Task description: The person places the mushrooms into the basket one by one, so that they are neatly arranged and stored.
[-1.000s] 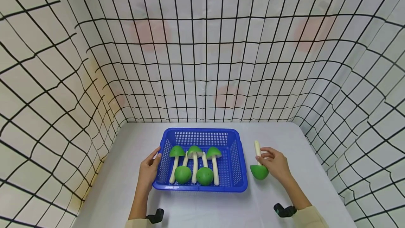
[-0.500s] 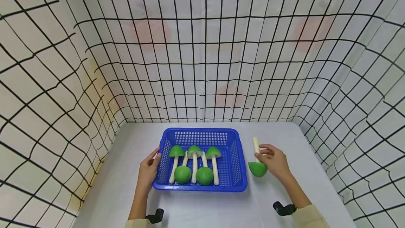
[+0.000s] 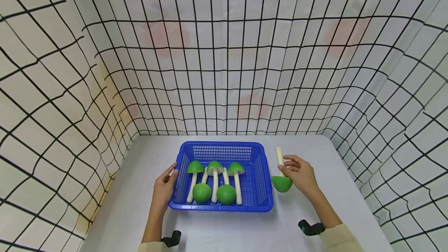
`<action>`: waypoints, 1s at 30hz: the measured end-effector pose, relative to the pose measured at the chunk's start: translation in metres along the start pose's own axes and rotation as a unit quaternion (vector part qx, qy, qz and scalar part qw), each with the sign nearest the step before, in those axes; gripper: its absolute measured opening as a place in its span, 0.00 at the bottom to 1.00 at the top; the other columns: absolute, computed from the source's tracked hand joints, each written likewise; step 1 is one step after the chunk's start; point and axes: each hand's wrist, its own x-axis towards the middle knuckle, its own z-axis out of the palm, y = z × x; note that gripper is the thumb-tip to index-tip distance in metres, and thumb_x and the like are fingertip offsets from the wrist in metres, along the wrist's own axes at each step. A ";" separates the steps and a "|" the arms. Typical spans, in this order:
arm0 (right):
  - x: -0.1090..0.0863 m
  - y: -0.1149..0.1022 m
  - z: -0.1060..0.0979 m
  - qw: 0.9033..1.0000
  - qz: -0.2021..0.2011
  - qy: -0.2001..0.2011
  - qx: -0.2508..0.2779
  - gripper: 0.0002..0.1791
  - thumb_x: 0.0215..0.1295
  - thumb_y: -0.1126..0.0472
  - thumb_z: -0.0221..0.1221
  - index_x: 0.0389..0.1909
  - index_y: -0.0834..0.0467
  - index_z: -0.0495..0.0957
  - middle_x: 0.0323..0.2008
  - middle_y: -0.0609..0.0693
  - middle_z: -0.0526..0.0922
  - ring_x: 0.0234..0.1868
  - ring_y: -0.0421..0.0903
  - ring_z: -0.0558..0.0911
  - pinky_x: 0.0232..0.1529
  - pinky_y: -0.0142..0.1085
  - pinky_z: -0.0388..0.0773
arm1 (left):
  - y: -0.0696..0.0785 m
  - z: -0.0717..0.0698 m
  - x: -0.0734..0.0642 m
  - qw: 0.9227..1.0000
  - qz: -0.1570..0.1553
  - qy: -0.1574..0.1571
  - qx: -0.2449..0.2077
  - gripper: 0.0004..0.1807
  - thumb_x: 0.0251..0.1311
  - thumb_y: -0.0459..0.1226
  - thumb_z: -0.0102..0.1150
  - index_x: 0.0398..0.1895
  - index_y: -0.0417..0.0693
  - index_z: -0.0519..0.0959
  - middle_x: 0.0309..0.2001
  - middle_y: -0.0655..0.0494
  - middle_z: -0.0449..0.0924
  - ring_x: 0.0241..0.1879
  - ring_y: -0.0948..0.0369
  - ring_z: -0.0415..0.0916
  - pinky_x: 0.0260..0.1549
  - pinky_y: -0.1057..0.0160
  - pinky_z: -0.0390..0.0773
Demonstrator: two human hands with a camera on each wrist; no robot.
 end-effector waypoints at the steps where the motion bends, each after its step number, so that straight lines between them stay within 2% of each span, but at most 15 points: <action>1: 0.000 -0.001 0.000 1.000 -0.001 0.001 0.005 0.31 0.59 0.42 0.65 0.60 0.52 0.73 0.46 0.55 0.83 0.42 0.48 0.84 0.35 0.31 0.82 | 0.000 0.000 0.000 1.000 0.000 0.000 0.000 0.26 0.64 0.62 0.49 0.65 0.75 0.70 0.42 0.45 0.75 0.36 0.54 0.73 0.31 0.64 0.76; 6: 0.001 -0.009 0.005 0.999 -0.002 -0.006 0.034 0.31 0.58 0.41 0.66 0.59 0.51 0.74 0.46 0.55 0.83 0.40 0.46 0.84 0.36 0.31 0.83 | 0.000 0.001 0.000 1.000 -0.001 -0.002 0.003 0.26 0.65 0.62 0.49 0.65 0.75 0.70 0.43 0.45 0.75 0.37 0.54 0.73 0.32 0.65 0.77; 16: 0.003 -0.027 0.019 0.998 -0.034 -0.007 0.057 0.30 0.59 0.44 0.66 0.59 0.53 0.74 0.44 0.57 0.84 0.39 0.45 0.85 0.34 0.32 0.83 | 0.001 0.001 -0.002 1.000 0.002 0.003 0.007 0.25 0.65 0.61 0.48 0.65 0.75 0.70 0.41 0.46 0.73 0.37 0.54 0.71 0.32 0.65 0.74; 30: 0.004 -0.044 0.046 0.996 -0.036 -0.027 0.081 0.27 0.59 0.47 0.67 0.57 0.51 0.74 0.42 0.55 0.84 0.38 0.48 0.85 0.33 0.35 0.83 | 0.001 0.001 -0.001 1.000 0.002 0.000 0.001 0.25 0.66 0.61 0.49 0.65 0.74 0.70 0.42 0.45 0.75 0.36 0.54 0.73 0.32 0.65 0.77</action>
